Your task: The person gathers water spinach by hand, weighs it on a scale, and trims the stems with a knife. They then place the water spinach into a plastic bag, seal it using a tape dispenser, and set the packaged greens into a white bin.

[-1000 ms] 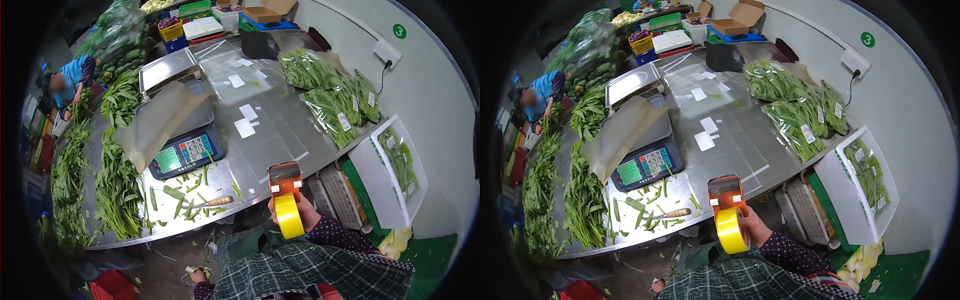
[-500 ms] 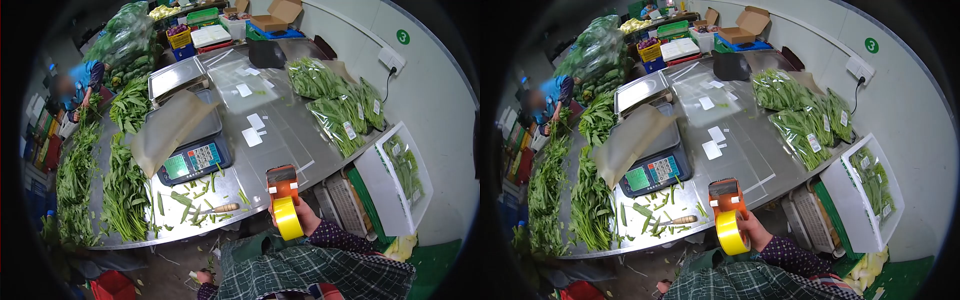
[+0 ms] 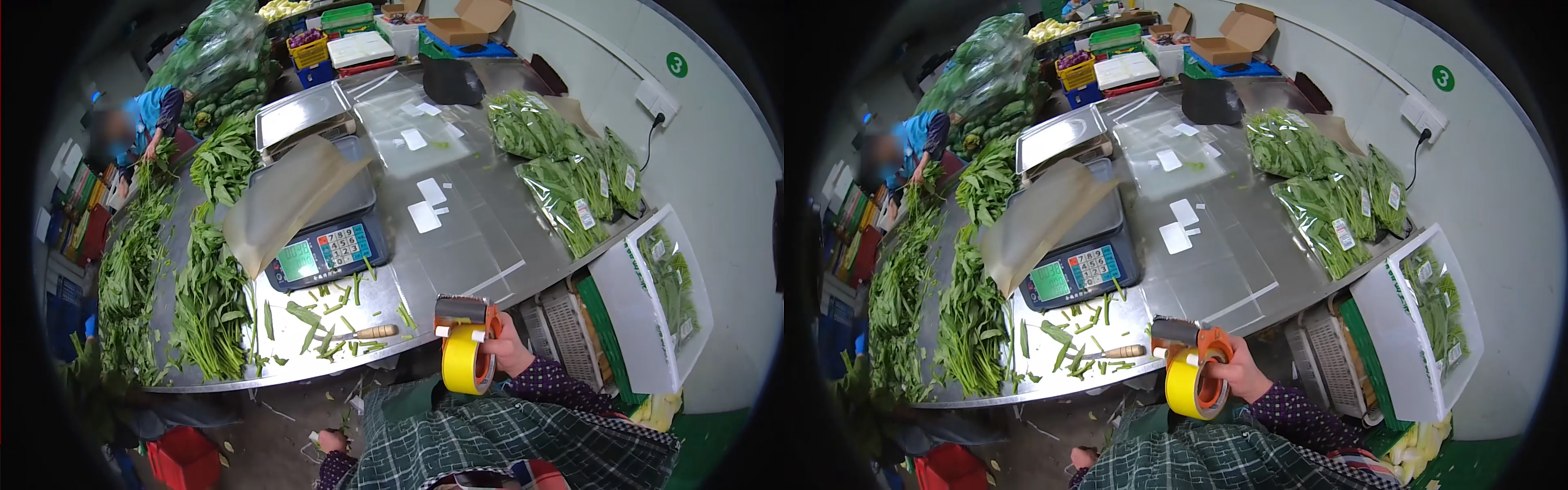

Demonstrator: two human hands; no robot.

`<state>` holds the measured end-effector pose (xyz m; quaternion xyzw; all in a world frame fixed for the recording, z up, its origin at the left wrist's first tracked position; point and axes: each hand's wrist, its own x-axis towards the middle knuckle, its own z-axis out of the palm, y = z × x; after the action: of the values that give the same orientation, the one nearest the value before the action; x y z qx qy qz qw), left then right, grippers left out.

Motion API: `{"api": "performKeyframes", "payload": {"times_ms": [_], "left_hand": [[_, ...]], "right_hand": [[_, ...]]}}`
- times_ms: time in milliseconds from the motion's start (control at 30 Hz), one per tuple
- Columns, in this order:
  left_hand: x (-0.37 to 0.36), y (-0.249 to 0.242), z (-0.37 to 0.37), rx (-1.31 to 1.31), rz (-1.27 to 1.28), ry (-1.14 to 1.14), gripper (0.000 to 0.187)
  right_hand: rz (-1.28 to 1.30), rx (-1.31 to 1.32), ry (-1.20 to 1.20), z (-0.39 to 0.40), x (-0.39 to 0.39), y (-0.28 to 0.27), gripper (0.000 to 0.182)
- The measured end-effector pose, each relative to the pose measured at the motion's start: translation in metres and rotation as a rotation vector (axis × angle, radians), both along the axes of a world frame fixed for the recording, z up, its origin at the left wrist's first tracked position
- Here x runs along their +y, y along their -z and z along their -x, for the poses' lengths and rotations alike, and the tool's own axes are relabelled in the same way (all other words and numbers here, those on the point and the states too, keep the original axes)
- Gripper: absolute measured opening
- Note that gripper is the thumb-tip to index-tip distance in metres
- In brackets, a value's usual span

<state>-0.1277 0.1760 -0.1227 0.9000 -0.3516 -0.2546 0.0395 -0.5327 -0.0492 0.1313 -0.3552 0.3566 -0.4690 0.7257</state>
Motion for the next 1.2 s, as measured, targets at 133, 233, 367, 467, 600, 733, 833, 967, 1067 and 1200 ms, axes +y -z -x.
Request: {"api": "performKeyframes", "payload": {"times_ms": [133, 233, 367, 467, 600, 733, 833, 967, 1067, 1200], "left_hand": [[-0.008, -0.007, 0.003, -0.132, 0.072, -0.107, 0.022], [-0.032, -0.034, 0.009, -0.127, 0.224, -0.112, 0.026], [-0.072, -0.06, 0.02, -0.103, 0.382, -0.106, 0.021], [-0.109, -0.113, 0.06, 0.233, 0.929, -0.167, 0.013], [-0.151, -0.205, 0.097, 0.532, 0.925, 0.055, 0.013], [-0.182, -0.305, 0.143, 1.077, 0.786, 0.202, 0.018], [-0.19, -0.32, 0.158, 1.322, 0.582, 0.285, 0.033], [-0.194, -0.32, 0.168, 1.537, 0.39, 0.241, 0.048], [-0.196, -0.319, 0.177, 1.587, 0.324, 0.19, 0.05], [-0.194, -0.32, 0.184, 1.7, 0.34, 0.095, 0.047]], "right_hand": [[0.147, 0.057, -0.059, -0.001, -0.006, -0.01, 0.062], [0.313, 0.149, -0.061, 0.002, -0.011, -0.004, 0.059], [0.318, 0.107, -0.086, 0.002, -0.014, -0.007, 0.058], [0.335, 0.055, -0.079, 0.001, -0.015, -0.004, 0.059], [0.432, 0.194, -0.081, 0.002, -0.013, -0.01, 0.059], [0.493, 0.304, -0.062, 0.002, -0.015, -0.011, 0.059], [0.565, 0.391, -0.026, 0.002, -0.019, -0.016, 0.055], [0.717, 0.552, 0.018, 0.009, -0.02, -0.022, 0.052], [0.801, 0.626, 0.025, 0.01, -0.019, -0.033, 0.052], [0.897, 0.777, 0.039, 0.018, -0.014, -0.039, 0.053]]}}
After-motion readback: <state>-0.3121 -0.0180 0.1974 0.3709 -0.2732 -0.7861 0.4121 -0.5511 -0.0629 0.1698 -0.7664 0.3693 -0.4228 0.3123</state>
